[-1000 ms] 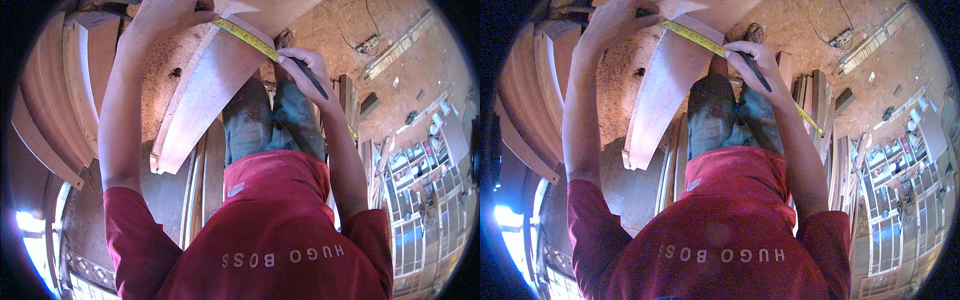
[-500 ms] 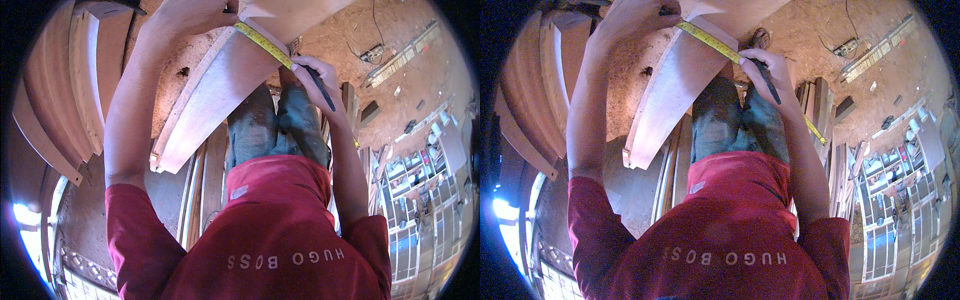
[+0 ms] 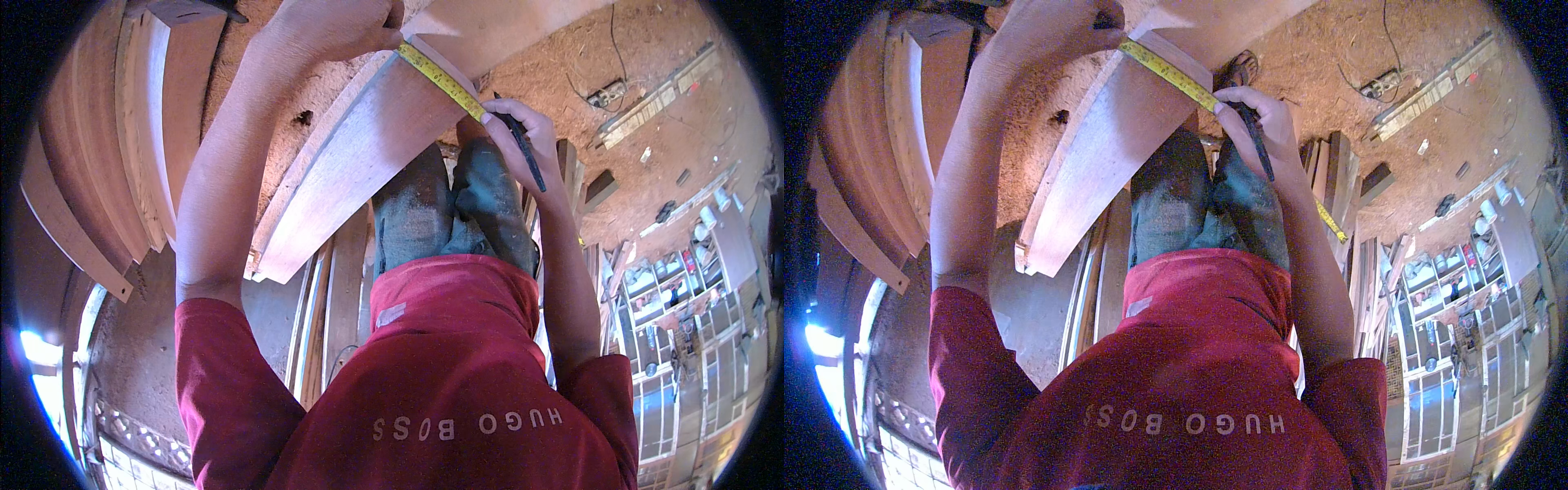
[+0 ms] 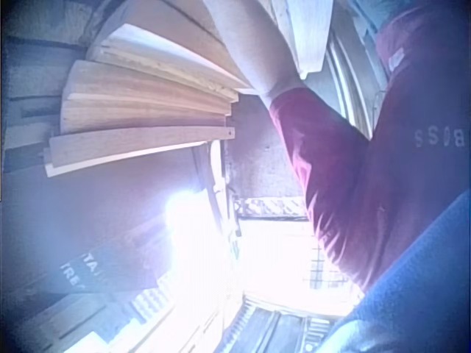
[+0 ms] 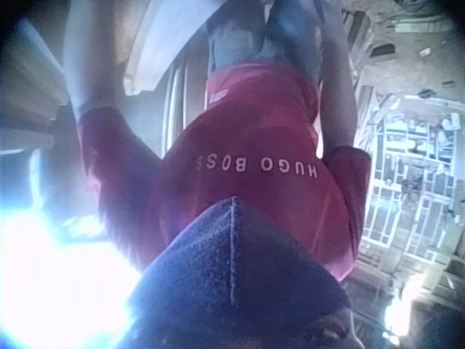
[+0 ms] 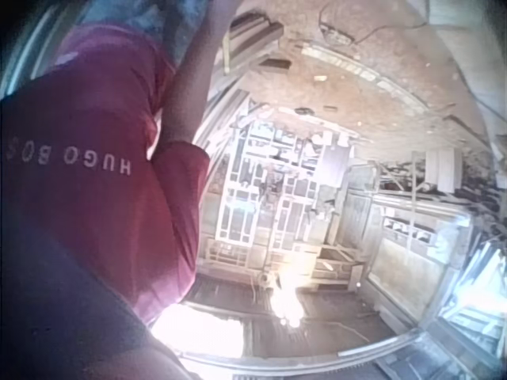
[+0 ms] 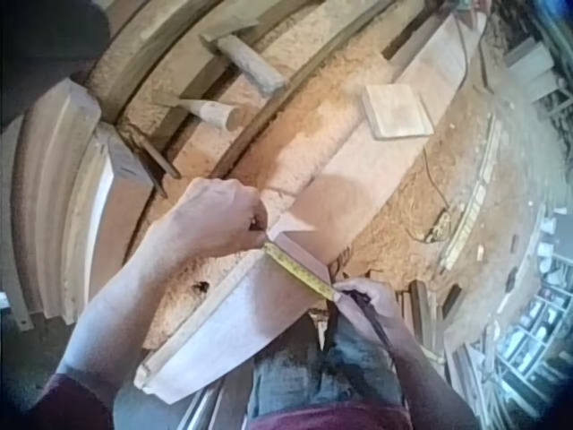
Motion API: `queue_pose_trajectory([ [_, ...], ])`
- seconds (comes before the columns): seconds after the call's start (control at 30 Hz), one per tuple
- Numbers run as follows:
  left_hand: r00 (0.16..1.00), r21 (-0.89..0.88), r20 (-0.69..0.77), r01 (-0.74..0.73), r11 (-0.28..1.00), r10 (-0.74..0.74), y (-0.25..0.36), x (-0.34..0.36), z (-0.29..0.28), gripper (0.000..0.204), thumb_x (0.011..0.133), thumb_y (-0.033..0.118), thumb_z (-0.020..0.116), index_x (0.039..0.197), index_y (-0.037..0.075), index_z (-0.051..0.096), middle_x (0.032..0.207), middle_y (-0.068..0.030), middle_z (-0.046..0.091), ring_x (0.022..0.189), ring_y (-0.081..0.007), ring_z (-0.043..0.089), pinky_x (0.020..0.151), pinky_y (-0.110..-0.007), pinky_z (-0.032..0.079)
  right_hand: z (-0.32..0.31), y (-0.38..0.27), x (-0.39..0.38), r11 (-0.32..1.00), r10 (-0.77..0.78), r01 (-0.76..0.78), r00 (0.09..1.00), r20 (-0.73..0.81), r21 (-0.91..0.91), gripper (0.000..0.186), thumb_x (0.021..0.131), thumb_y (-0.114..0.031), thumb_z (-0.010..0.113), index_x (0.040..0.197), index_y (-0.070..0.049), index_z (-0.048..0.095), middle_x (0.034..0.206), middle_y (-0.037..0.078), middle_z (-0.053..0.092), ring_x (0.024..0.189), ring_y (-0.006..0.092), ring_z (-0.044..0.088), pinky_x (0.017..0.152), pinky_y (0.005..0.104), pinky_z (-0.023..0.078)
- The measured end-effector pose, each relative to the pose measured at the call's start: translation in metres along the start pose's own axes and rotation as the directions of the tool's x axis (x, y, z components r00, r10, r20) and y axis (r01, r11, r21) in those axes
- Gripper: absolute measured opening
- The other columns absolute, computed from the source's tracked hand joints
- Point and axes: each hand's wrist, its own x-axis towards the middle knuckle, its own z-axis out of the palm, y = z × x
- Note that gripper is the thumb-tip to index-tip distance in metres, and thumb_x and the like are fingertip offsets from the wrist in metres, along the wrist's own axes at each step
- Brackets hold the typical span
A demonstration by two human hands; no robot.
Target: The person selects a piece of wood from a stack, measures and marks it with a tape measure and pencil, and then cuts it using a circular saw.
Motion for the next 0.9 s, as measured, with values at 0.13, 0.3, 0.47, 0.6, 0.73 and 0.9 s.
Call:
queue_pose_trajectory([
  [0.13, 1.000, 0.011, 0.002, 0.002, 1.000, -0.002, 0.000, 0.000, 0.001, 0.023, 0.082, 0.033, 0.074, 0.092, 0.013, 0.081, 0.088, -0.0151, 0.076, 0.088, -0.0332, 0.075, 0.078, -0.047, 0.058, 0.001, 0.001, 0.000, 0.999, 0.013, -0.012, 1.000, -0.011, 0.035, 0.024, 0.093, -0.015, 0.073, 0.112, 0.001, 0.074, 0.091, 0.007, 0.074, 0.084, 0.0119, 0.066, 0.077, 0.0283, 0.053],
  [0.3, 1.000, 0.018, 0.004, 0.008, 1.000, -0.008, 0.001, 0.001, 0.002, 0.023, 0.082, 0.033, 0.075, 0.092, 0.014, 0.081, 0.089, -0.0148, 0.076, 0.089, -0.0330, 0.074, 0.076, -0.047, 0.058, 0.001, 0.000, 0.000, 1.000, 0.025, -0.025, 0.999, -0.025, 0.007, 0.022, 0.092, -0.014, 0.073, 0.110, 0.000, 0.074, 0.087, 0.005, 0.072, 0.079, 0.0100, 0.063, 0.073, 0.0278, 0.051],
  [0.47, 1.000, 0.020, -0.009, 0.007, 1.000, -0.006, 0.001, 0.001, 0.000, 0.024, 0.081, 0.035, 0.076, 0.092, 0.014, 0.081, 0.089, -0.0150, 0.077, 0.089, -0.0326, 0.075, 0.076, -0.047, 0.058, 0.000, -0.001, 0.000, 1.000, -0.012, 0.012, 0.999, -0.040, -0.012, 0.022, 0.093, -0.014, 0.073, 0.110, 0.000, 0.073, 0.086, 0.005, 0.071, 0.078, 0.0101, 0.063, 0.072, 0.0280, 0.051],
  [0.6, 0.999, 0.098, -0.016, 0.033, 0.995, -0.031, -0.006, 0.001, 0.018, 0.037, 0.089, 0.050, 0.074, 0.106, 0.017, 0.078, 0.096, -0.0110, 0.077, 0.092, -0.0334, 0.074, 0.080, -0.050, 0.059, -0.006, -0.015, -0.004, 0.998, 0.049, -0.048, 0.999, 0.009, -0.037, 0.020, 0.093, -0.014, 0.073, 0.108, 0.000, 0.073, 0.086, 0.008, 0.071, 0.079, 0.0132, 0.065, 0.073, 0.0303, 0.052],
  [0.73, 0.986, -0.079, -0.166, -0.017, 0.997, 0.003, 0.004, -0.046, 0.033, 0.052, 0.081, 0.060, 0.077, 0.115, 0.020, 0.075, 0.098, -0.0116, 0.077, 0.093, -0.0334, 0.075, 0.079, -0.049, 0.060, -0.016, -0.053, -0.027, 0.978, -0.082, 0.084, 0.996, 0.014, -0.189, 0.016, 0.094, -0.011, 0.072, 0.105, 0.000, 0.072, 0.090, 0.015, 0.071, 0.084, 0.0229, 0.069, 0.077, 0.0353, 0.053],
  [0.9, 0.972, -0.401, -0.218, -0.011, 0.916, -0.083, 0.062, -0.104, 0.068, 0.076, 0.075, 0.076, 0.074, 0.124, 0.017, 0.070, 0.099, -0.0181, 0.076, 0.096, -0.0395, 0.073, 0.085, -0.052, 0.057, -0.009, -0.102, -0.052, 0.918, -0.326, 0.334, 0.943, 0.073, -0.213, 0.015, 0.096, -0.012, 0.069, 0.107, -0.002, 0.072, 0.094, 0.019, 0.069, 0.086, 0.0329, 0.069, 0.079, 0.0411, 0.054],
])
